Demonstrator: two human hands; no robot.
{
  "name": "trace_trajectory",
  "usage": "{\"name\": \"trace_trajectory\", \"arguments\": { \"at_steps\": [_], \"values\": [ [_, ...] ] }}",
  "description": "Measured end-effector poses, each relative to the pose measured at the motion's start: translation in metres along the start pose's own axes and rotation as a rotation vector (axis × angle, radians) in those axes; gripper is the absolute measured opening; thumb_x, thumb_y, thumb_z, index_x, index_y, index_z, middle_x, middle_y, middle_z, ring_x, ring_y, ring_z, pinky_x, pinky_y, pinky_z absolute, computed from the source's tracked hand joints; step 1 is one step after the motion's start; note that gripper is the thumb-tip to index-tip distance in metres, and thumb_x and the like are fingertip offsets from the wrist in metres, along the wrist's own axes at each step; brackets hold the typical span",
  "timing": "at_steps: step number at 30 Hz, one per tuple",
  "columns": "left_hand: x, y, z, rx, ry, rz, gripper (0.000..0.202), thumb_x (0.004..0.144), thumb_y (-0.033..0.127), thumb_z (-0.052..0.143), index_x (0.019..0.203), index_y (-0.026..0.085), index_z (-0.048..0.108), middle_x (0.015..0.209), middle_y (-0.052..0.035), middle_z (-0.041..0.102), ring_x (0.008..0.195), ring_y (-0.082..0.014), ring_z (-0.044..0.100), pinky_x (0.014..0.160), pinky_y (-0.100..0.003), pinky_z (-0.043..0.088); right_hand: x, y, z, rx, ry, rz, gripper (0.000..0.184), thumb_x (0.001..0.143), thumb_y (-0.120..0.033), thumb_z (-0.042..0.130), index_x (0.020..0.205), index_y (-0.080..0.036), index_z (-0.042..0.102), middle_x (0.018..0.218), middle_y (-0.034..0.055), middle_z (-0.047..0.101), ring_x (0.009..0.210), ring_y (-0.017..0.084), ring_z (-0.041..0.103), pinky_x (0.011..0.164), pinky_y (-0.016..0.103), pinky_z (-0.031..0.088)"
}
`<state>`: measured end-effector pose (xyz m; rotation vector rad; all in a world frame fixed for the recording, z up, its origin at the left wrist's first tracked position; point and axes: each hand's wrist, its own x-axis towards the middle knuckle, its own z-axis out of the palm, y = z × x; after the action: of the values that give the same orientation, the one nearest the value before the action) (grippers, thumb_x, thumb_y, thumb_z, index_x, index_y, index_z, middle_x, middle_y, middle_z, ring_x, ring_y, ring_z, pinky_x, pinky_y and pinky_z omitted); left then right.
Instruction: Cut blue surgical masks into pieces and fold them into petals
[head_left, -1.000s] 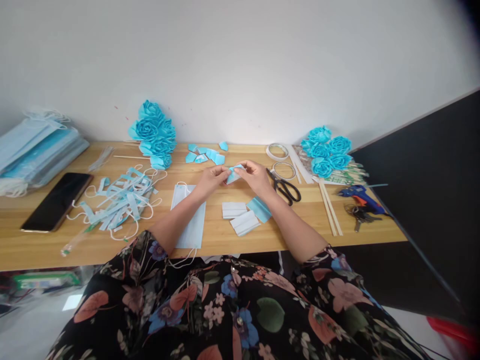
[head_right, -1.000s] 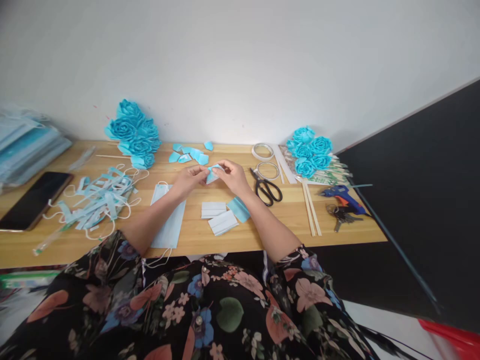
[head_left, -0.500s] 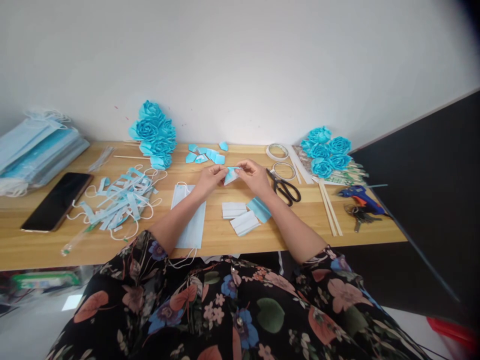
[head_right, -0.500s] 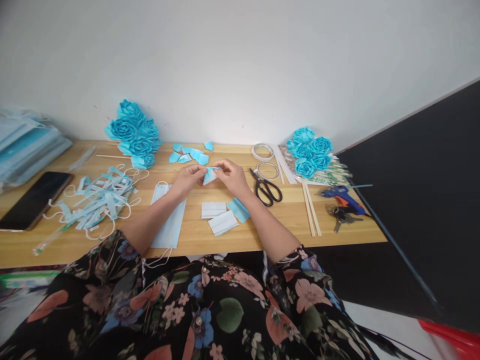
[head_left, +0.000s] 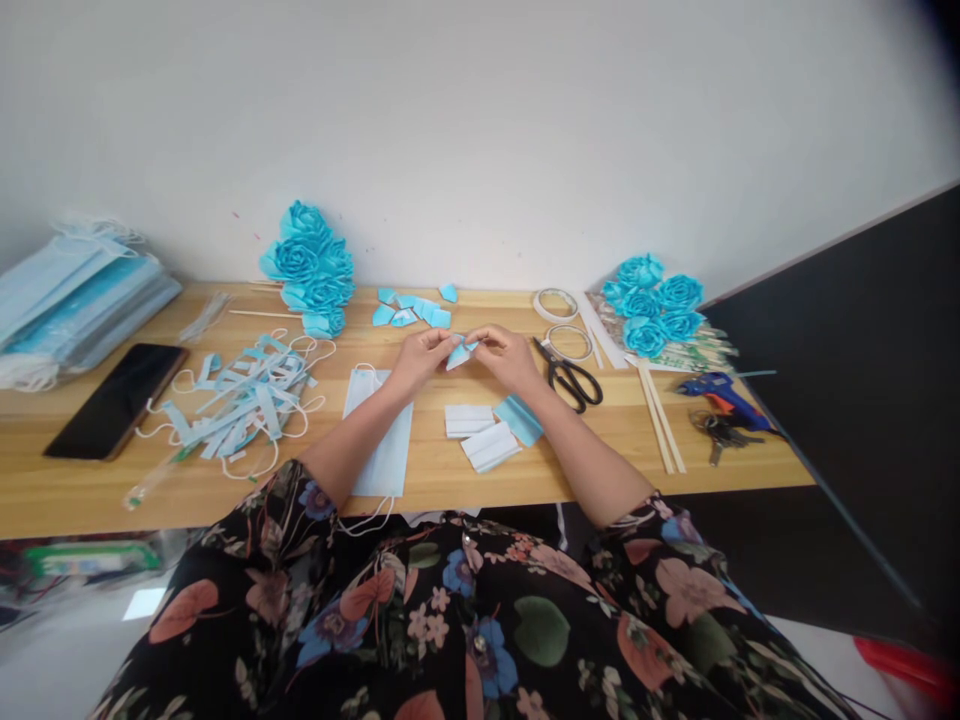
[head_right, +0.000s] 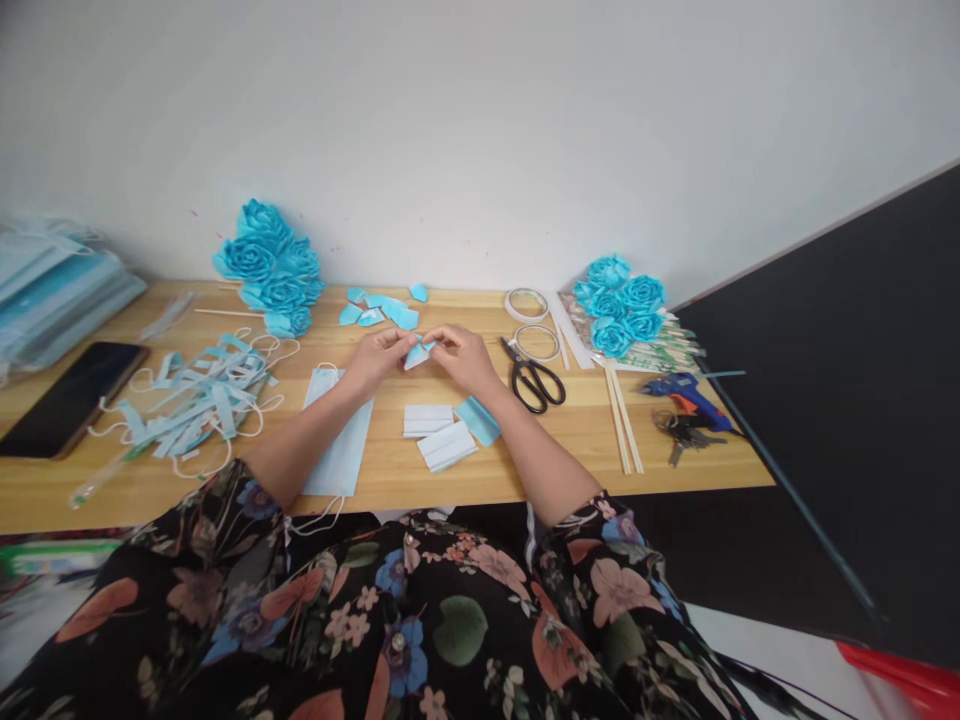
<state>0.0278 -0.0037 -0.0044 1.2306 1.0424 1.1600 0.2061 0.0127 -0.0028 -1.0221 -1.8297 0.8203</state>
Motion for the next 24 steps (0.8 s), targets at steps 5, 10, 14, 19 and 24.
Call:
{"name": "trace_trajectory", "arguments": {
  "at_steps": [5, 10, 14, 19, 24],
  "values": [
    [0.0012, -0.0030, -0.0012, -0.005, -0.001, 0.015, 0.036, 0.076, 0.050, 0.072, 0.072, 0.015, 0.064, 0.057, 0.0010, 0.061, 0.052, -0.0102, 0.051, 0.055, -0.024, 0.041, -0.0004, -0.0003, 0.0004, -0.011, -0.029, -0.008, 0.018, 0.078, -0.022, 0.056, 0.086, -0.023, 0.072, 0.095, 0.0025, 0.076, 0.087, 0.019, 0.067, 0.086, 0.034, 0.051],
    [0.0023, -0.0048, -0.0021, -0.019, 0.003, -0.012, 0.036, 0.075, 0.049, 0.075, 0.077, 0.016, 0.062, 0.061, 0.0015, 0.063, 0.054, -0.0122, 0.058, 0.055, -0.025, 0.045, -0.0009, -0.0044, -0.0015, -0.017, -0.094, -0.026, 0.019, 0.081, -0.023, 0.056, 0.088, -0.022, 0.074, 0.098, 0.0035, 0.076, 0.090, 0.019, 0.067, 0.086, 0.033, 0.050],
    [0.0025, -0.0040, -0.0022, -0.021, 0.039, 0.018, 0.037, 0.074, 0.050, 0.075, 0.079, 0.017, 0.060, 0.063, 0.0029, 0.063, 0.053, -0.0110, 0.059, 0.053, -0.024, 0.047, -0.0009, -0.0059, -0.0040, 0.096, -0.120, 0.046, 0.025, 0.087, -0.035, 0.057, 0.103, -0.022, 0.072, 0.103, 0.0037, 0.075, 0.093, 0.020, 0.067, 0.086, 0.033, 0.051],
    [0.0020, -0.0031, -0.0019, 0.015, 0.040, 0.024, 0.035, 0.075, 0.049, 0.074, 0.079, 0.016, 0.061, 0.062, 0.0022, 0.062, 0.053, -0.0109, 0.058, 0.054, -0.024, 0.048, 0.0016, 0.0005, -0.0036, 0.152, -0.067, 0.118, 0.031, 0.089, -0.048, 0.057, 0.093, -0.020, 0.070, 0.087, 0.0009, 0.070, 0.083, 0.018, 0.063, 0.077, 0.029, 0.048],
    [0.0018, -0.0029, -0.0019, 0.006, 0.040, 0.021, 0.032, 0.075, 0.045, 0.072, 0.078, 0.016, 0.061, 0.066, 0.0009, 0.064, 0.055, -0.0105, 0.058, 0.054, -0.023, 0.047, 0.0022, -0.0001, -0.0022, 0.087, -0.124, 0.151, 0.031, 0.083, -0.048, 0.061, 0.077, -0.018, 0.067, 0.071, -0.0013, 0.062, 0.068, 0.014, 0.053, 0.066, 0.026, 0.041]
  ]
}}
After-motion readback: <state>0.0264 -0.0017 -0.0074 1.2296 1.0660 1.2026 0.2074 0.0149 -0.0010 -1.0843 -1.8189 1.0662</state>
